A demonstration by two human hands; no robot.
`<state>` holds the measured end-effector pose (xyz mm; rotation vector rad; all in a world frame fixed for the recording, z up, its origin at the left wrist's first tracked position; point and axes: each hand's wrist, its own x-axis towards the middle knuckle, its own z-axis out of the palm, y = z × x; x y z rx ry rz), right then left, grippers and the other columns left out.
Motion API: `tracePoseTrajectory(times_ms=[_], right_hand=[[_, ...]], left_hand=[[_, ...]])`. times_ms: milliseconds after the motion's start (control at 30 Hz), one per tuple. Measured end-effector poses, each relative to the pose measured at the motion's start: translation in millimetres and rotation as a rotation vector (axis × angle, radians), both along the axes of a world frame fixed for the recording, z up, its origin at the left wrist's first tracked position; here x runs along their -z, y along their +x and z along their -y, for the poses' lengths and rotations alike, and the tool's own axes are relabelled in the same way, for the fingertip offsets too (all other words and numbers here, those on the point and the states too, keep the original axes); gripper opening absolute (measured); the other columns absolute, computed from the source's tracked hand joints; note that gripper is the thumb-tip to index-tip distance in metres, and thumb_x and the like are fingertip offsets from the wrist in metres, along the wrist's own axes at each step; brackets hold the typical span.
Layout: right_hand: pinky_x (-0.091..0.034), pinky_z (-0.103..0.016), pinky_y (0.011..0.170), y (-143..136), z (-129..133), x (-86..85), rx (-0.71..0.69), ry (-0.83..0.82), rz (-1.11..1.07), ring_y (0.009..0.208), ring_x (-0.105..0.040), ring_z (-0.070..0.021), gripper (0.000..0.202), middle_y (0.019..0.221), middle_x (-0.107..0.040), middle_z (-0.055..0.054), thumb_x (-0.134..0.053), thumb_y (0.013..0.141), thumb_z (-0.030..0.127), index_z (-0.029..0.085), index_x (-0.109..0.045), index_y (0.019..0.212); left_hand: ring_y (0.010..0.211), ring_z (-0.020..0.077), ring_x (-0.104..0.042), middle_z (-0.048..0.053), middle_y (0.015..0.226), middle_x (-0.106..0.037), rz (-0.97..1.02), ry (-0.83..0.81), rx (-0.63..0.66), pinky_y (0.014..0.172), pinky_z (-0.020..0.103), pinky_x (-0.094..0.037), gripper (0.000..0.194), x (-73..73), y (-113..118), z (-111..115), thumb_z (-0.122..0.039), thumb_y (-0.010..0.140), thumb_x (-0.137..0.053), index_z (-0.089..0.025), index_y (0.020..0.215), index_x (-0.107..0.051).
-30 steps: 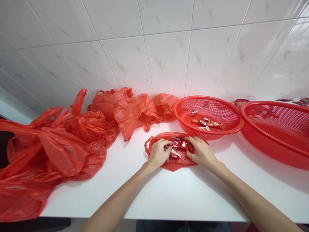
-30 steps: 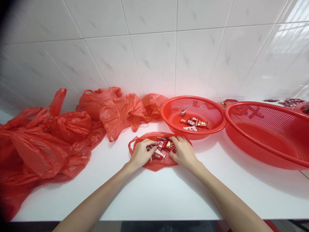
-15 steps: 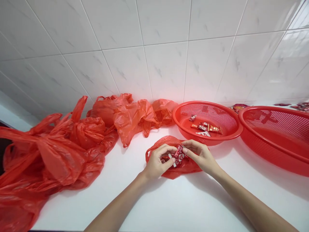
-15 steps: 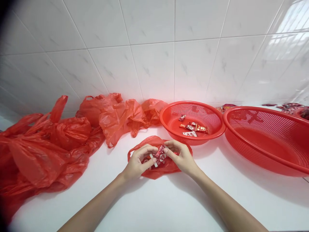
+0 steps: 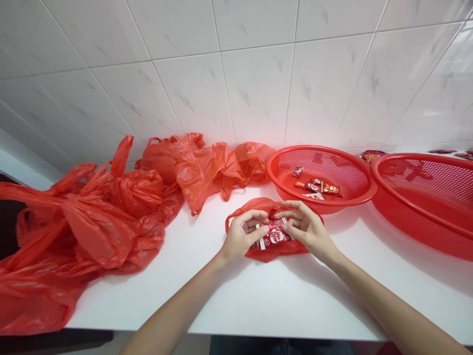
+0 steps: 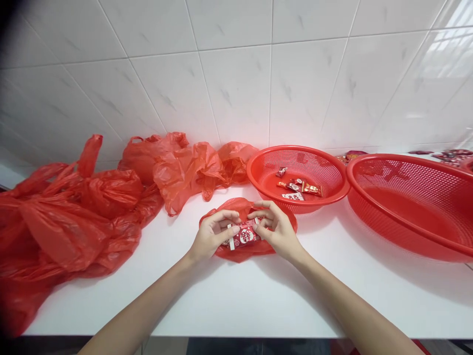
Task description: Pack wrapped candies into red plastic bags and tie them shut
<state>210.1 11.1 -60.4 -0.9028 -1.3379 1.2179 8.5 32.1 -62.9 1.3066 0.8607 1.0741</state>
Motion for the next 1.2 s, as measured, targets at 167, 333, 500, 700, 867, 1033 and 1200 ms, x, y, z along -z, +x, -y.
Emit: tracePoseTrajectory(times_ms=[167,333,500,700,867,1033,1200], right_hand=[[-0.056,-0.030,0.069,-2.9,0.9,-1.7,-0.005,-0.064,0.004,0.074,-0.068,-0.0162,0.039,0.086,-0.072,-0.003,-0.079,0.081,0.046,0.022,-0.065,0.108],[-0.057,-0.033,0.071,-0.5,0.8,-1.8,0.041,-0.025,0.037,0.072,-0.069,-0.0175,0.037,0.079,-0.074,-0.003,-0.082,0.078,0.045,0.020,-0.070,0.102],[-0.058,-0.034,0.072,1.9,1.8,-4.3,0.049,-0.081,-0.008,0.073,-0.071,-0.0187,0.037,0.081,-0.077,-0.005,-0.085,0.073,0.044,0.020,-0.074,0.099],[-0.055,-0.032,0.067,1.2,0.6,-8.3,0.038,-0.156,-0.084,0.062,-0.065,-0.0157,0.041,0.070,-0.074,-0.001,-0.089,0.068,0.044,0.019,-0.076,0.099],[-0.042,-0.023,0.049,1.9,-1.8,-8.3,0.044,-0.216,-0.106,0.052,-0.054,-0.0101,0.042,0.064,-0.069,0.001,-0.090,0.065,0.044,0.018,-0.075,0.095],[-0.034,-0.022,0.038,5.1,-1.8,-7.0,0.064,-0.213,-0.113,0.041,-0.045,-0.0063,0.040,0.068,-0.067,0.002,-0.089,0.065,0.047,0.019,-0.069,0.085],[-0.050,-0.027,0.051,4.0,2.3,-7.4,0.066,-0.045,-0.076,0.053,-0.057,-0.0116,0.030,0.079,-0.072,-0.001,-0.084,0.075,0.045,0.022,-0.068,0.085]], left_hand=[[0.089,0.0188,-0.070,0.006,0.092,-0.073,-0.005,0.020,-0.010,0.076,0.027,-0.057,0.035,-0.5,-0.5,0.5,-0.030,0.068,-0.086,-0.016,0.096,-0.071],[0.091,0.0213,-0.071,0.006,0.092,-0.075,0.000,-0.033,-0.030,0.081,0.031,-0.058,0.041,-2.7,-0.3,-0.6,-0.031,0.063,-0.090,-0.017,0.097,-0.074],[0.079,0.0208,-0.071,0.006,0.087,-0.078,-0.017,-0.090,0.045,0.076,0.032,-0.058,0.031,-7.5,-1.4,-1.1,-0.040,0.067,-0.088,-0.016,0.085,-0.079],[0.068,0.0171,-0.068,0.005,0.077,-0.076,0.129,-0.260,0.016,0.066,0.029,-0.055,0.035,-12.4,1.6,3.0,-0.040,0.061,-0.092,-0.015,0.080,-0.079],[0.074,0.0178,-0.070,0.006,0.080,-0.076,0.202,-0.371,0.046,0.073,0.030,-0.057,0.037,-16.3,3.9,5.2,-0.040,0.060,-0.094,-0.014,0.081,-0.077],[0.073,0.0157,-0.070,0.007,0.082,-0.076,0.068,-0.338,0.093,0.071,0.026,-0.055,0.048,-13.5,2.0,4.2,-0.057,0.067,-0.086,-0.013,0.086,-0.075],[0.064,0.0143,-0.070,0.008,0.081,-0.076,0.069,-0.444,0.154,0.066,0.024,-0.055,0.053,-10.3,-0.7,2.7,-0.063,0.074,-0.079,-0.013,0.091,-0.071]])
